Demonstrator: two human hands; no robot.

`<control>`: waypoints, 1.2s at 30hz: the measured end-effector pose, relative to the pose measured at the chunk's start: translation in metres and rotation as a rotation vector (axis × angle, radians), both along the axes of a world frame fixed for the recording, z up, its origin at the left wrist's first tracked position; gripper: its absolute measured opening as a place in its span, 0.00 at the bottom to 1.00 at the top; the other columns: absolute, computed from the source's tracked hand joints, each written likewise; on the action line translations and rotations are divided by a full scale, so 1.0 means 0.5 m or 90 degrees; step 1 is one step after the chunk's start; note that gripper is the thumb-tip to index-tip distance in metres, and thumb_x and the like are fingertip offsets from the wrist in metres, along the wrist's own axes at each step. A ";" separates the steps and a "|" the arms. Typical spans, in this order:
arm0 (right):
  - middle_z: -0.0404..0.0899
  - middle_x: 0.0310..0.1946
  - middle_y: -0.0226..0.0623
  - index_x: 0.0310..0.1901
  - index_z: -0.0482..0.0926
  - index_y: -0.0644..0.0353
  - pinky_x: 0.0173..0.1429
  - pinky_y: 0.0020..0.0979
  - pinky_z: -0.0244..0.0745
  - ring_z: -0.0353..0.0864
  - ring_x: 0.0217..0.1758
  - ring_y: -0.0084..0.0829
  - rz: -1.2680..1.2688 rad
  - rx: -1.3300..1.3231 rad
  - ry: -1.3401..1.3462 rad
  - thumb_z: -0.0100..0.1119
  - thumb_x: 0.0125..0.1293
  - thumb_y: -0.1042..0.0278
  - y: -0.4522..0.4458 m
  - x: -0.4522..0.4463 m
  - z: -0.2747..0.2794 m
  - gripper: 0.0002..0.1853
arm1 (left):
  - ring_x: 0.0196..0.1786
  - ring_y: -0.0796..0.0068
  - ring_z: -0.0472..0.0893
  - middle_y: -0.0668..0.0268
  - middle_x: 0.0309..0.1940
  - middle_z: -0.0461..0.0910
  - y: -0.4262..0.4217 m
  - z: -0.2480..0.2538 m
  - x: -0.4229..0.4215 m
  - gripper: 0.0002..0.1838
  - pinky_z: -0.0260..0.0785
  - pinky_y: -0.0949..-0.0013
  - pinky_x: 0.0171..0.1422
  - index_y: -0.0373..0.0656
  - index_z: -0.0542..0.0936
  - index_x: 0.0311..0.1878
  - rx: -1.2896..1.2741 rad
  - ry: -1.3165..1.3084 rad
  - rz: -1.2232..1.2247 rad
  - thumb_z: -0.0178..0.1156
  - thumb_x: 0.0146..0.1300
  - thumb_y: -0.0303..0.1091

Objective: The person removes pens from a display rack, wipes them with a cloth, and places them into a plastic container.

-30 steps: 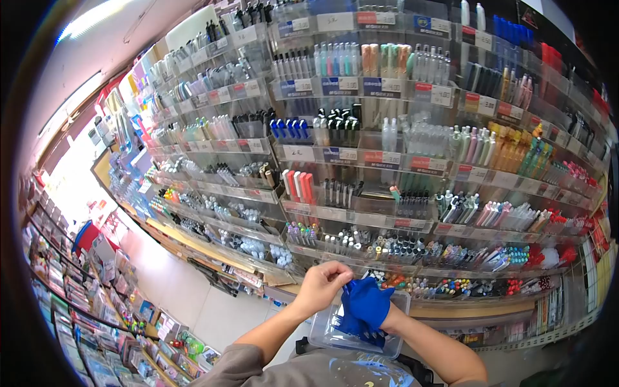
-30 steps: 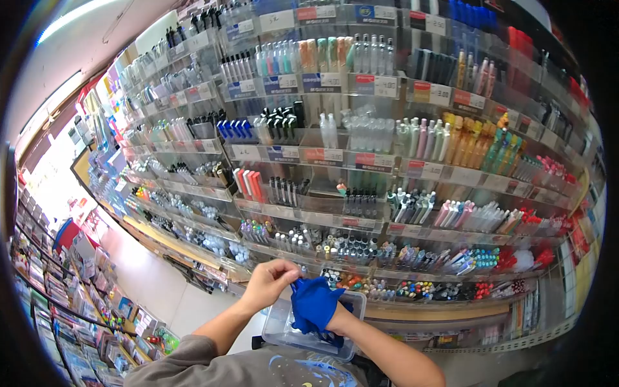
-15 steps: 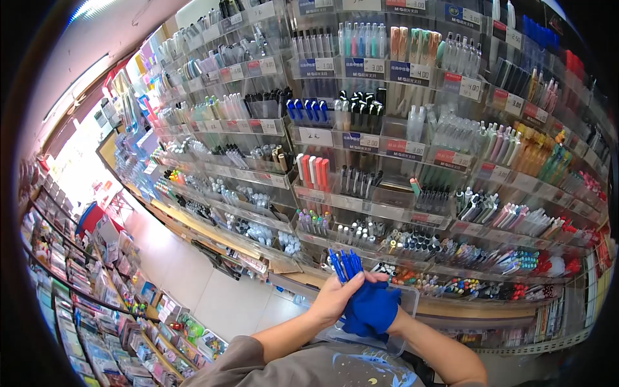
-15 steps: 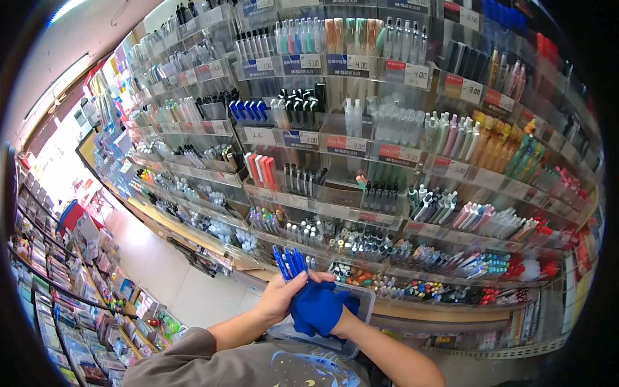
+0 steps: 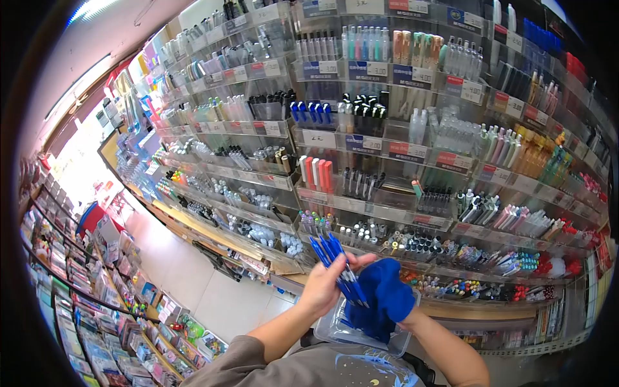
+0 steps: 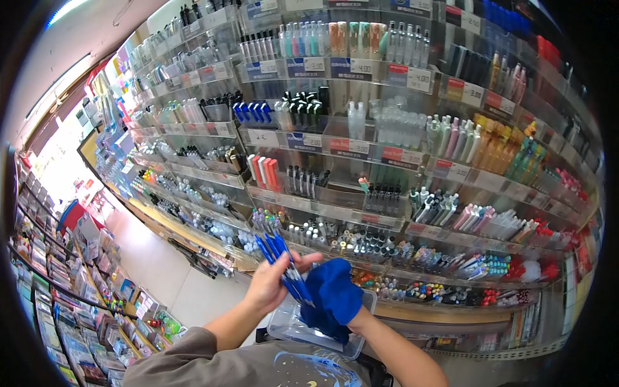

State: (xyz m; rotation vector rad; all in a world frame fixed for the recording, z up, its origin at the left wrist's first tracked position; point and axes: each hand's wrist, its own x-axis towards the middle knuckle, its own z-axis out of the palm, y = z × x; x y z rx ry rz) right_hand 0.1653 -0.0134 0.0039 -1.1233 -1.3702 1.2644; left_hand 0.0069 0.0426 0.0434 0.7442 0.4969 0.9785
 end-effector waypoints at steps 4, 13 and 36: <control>0.70 0.44 0.45 0.51 0.67 0.62 0.53 0.30 0.63 0.70 0.48 0.33 0.100 0.331 -0.223 0.50 0.58 0.67 0.018 -0.035 -0.004 0.18 | 0.57 0.60 0.71 0.48 0.52 0.72 -0.042 -0.060 0.035 0.12 0.61 0.61 0.62 0.41 0.71 0.41 0.071 0.067 -0.039 0.45 0.67 0.40; 0.76 0.22 0.33 0.30 0.76 0.62 0.30 0.25 0.70 0.75 0.26 0.22 0.269 -0.093 -0.116 0.55 0.59 0.67 -0.026 -0.027 0.004 0.07 | 0.54 0.64 0.73 0.52 0.52 0.73 0.034 0.022 -0.035 0.18 0.64 0.63 0.59 0.37 0.70 0.50 0.163 0.011 0.018 0.45 0.67 0.42; 0.74 0.36 0.30 0.40 0.73 0.59 0.44 0.26 0.71 0.74 0.39 0.24 -0.059 -0.051 0.233 0.55 0.54 0.78 0.020 -0.017 0.045 0.10 | 0.46 0.78 0.68 0.65 0.44 0.67 -0.070 -0.083 -0.007 0.16 0.61 0.72 0.53 0.39 0.66 0.47 0.270 0.231 0.219 0.58 0.57 0.28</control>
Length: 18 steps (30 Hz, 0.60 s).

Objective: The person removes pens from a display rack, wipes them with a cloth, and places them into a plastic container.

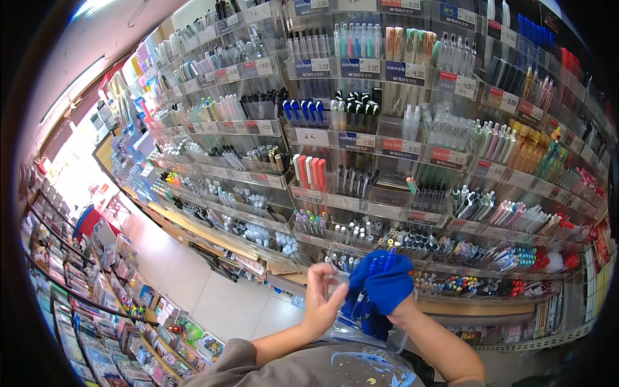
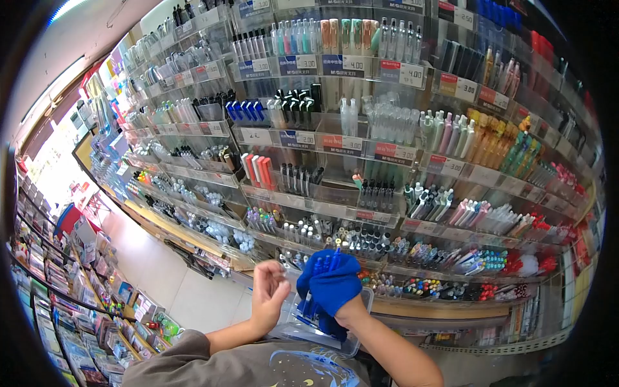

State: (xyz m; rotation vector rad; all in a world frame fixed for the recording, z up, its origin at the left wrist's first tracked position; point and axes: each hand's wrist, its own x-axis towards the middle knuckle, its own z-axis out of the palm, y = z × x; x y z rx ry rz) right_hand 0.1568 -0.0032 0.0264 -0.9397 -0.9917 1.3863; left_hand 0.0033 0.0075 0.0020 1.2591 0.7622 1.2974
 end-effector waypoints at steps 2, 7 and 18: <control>0.74 0.36 0.32 0.40 0.72 0.60 0.44 0.28 0.71 0.74 0.39 0.27 0.027 0.045 0.060 0.53 0.50 0.82 0.011 0.011 -0.016 0.13 | 0.41 0.79 0.69 0.67 0.40 0.68 -0.015 -0.023 -0.018 0.15 0.63 0.74 0.46 0.40 0.67 0.42 -0.035 0.065 -0.128 0.61 0.55 0.29; 0.75 0.36 0.33 0.42 0.72 0.58 0.43 0.28 0.72 0.76 0.40 0.27 -0.056 -0.065 0.196 0.55 0.54 0.77 0.000 -0.018 -0.009 0.12 | 0.34 0.81 0.71 0.69 0.33 0.70 -0.022 -0.015 0.008 0.13 0.66 0.77 0.41 0.39 0.67 0.39 -0.061 0.215 -0.169 0.62 0.55 0.28; 0.76 0.31 0.31 0.41 0.72 0.58 0.32 0.24 0.73 0.76 0.32 0.22 -0.102 -0.025 0.009 0.58 0.56 0.75 -0.025 0.014 -0.006 0.11 | 0.27 0.84 0.70 0.72 0.28 0.69 -0.012 -0.033 0.018 0.06 0.66 0.79 0.33 0.42 0.66 0.43 -0.254 0.009 -0.508 0.47 0.67 0.33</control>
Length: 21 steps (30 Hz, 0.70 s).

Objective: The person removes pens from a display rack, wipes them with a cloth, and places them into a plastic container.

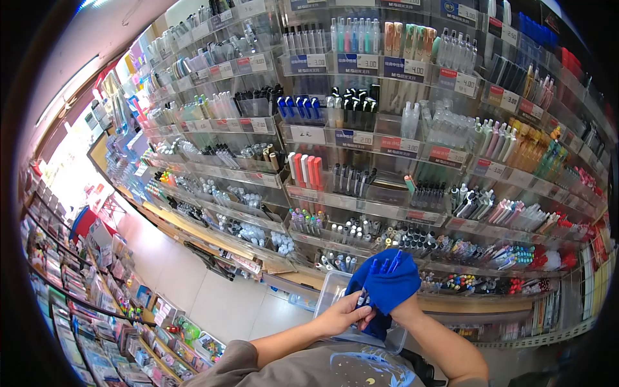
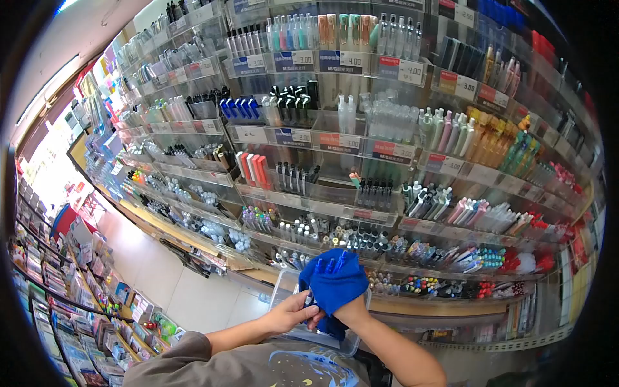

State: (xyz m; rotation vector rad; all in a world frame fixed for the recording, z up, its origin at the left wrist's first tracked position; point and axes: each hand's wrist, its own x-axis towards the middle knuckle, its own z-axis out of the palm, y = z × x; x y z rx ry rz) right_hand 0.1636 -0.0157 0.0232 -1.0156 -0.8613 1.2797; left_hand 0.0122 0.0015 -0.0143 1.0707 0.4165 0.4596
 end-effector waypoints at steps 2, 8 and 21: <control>0.77 0.32 0.30 0.42 0.73 0.58 0.33 0.24 0.73 0.76 0.30 0.20 -0.044 0.022 -0.165 0.58 0.57 0.73 0.005 0.008 -0.014 0.11 | 0.27 0.85 0.70 0.72 0.28 0.69 0.005 -0.003 -0.001 0.06 0.66 0.79 0.34 0.43 0.66 0.43 0.033 0.027 0.010 0.46 0.67 0.34; 0.76 0.35 0.29 0.46 0.72 0.60 0.41 0.25 0.72 0.75 0.37 0.21 -0.027 0.001 0.167 0.55 0.61 0.69 0.017 0.036 -0.017 0.12 | 0.28 0.84 0.70 0.72 0.28 0.69 0.015 0.021 -0.020 0.07 0.65 0.79 0.33 0.42 0.65 0.44 0.071 0.052 -0.001 0.46 0.68 0.34; 0.74 0.48 0.44 0.51 0.69 0.68 0.59 0.35 0.65 0.73 0.52 0.33 0.032 0.106 0.068 0.42 0.67 0.59 0.045 0.063 0.061 0.20 | 0.32 0.78 0.74 0.67 0.31 0.71 0.032 0.030 -0.045 0.06 0.68 0.76 0.36 0.40 0.66 0.45 0.043 0.037 0.043 0.46 0.66 0.29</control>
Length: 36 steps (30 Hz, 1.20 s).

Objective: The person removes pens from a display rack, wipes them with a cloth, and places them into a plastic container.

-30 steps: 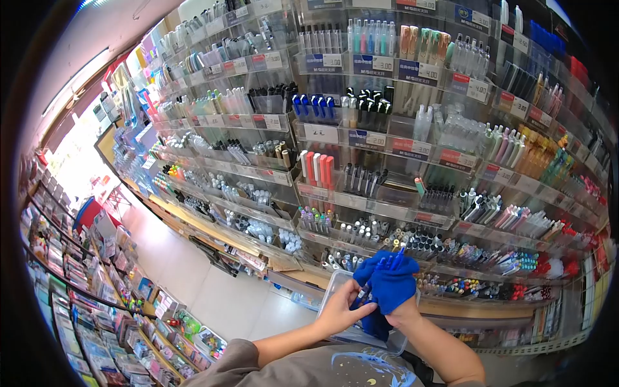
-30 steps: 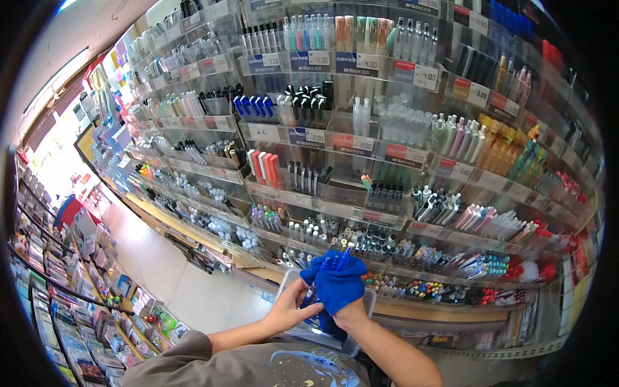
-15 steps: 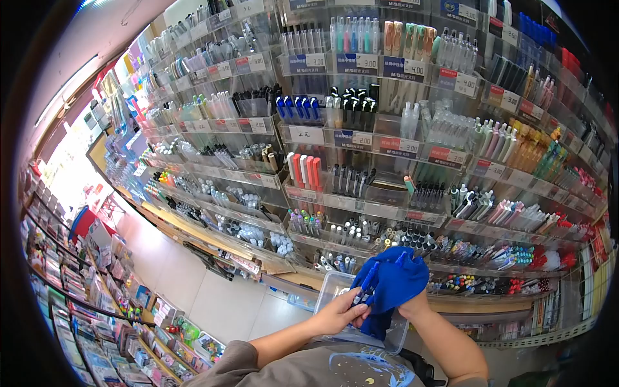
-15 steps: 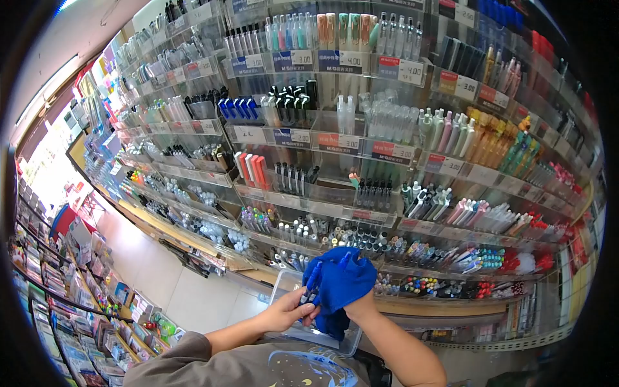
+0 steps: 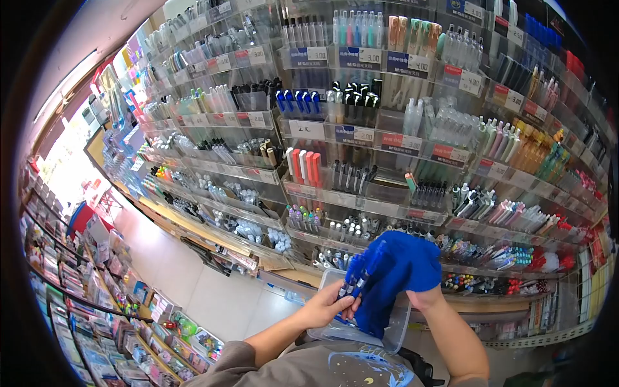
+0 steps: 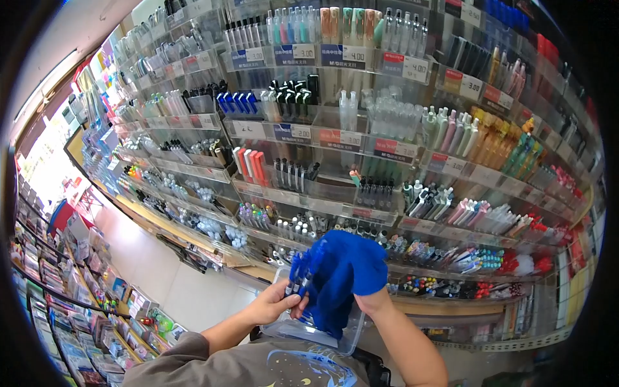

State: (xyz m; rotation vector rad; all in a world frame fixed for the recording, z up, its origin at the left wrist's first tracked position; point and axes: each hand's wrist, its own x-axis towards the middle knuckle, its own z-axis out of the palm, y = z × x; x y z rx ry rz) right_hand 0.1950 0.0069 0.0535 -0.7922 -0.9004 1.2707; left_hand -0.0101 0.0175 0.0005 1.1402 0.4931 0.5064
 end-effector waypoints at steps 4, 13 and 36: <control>0.78 0.39 0.41 0.44 0.74 0.65 0.48 0.30 0.72 0.78 0.41 0.28 0.020 -0.101 -0.080 0.46 0.66 0.63 0.002 -0.023 -0.012 0.14 | 0.35 0.77 0.75 0.66 0.32 0.72 -0.012 -0.017 0.016 0.08 0.69 0.72 0.43 0.39 0.67 0.47 -0.011 -0.011 -0.085 0.46 0.67 0.30; 0.79 0.35 0.44 0.39 0.74 0.65 0.39 0.30 0.77 0.80 0.35 0.32 0.114 -0.194 -0.083 0.52 0.59 0.77 -0.008 -0.044 -0.014 0.06 | 0.32 0.77 0.73 0.68 0.29 0.70 -0.029 -0.028 0.018 0.11 0.65 0.74 0.40 0.38 0.67 0.49 -0.092 -0.080 -0.121 0.45 0.67 0.34; 0.78 0.35 0.35 0.40 0.74 0.63 0.40 0.25 0.72 0.76 0.36 0.23 -0.020 0.014 -0.361 0.46 0.61 0.76 -0.017 -0.065 -0.026 0.08 | 0.28 0.77 0.72 0.66 0.26 0.72 -0.039 -0.051 0.039 0.05 0.67 0.73 0.35 0.38 0.67 0.42 0.220 0.136 0.190 0.47 0.65 0.26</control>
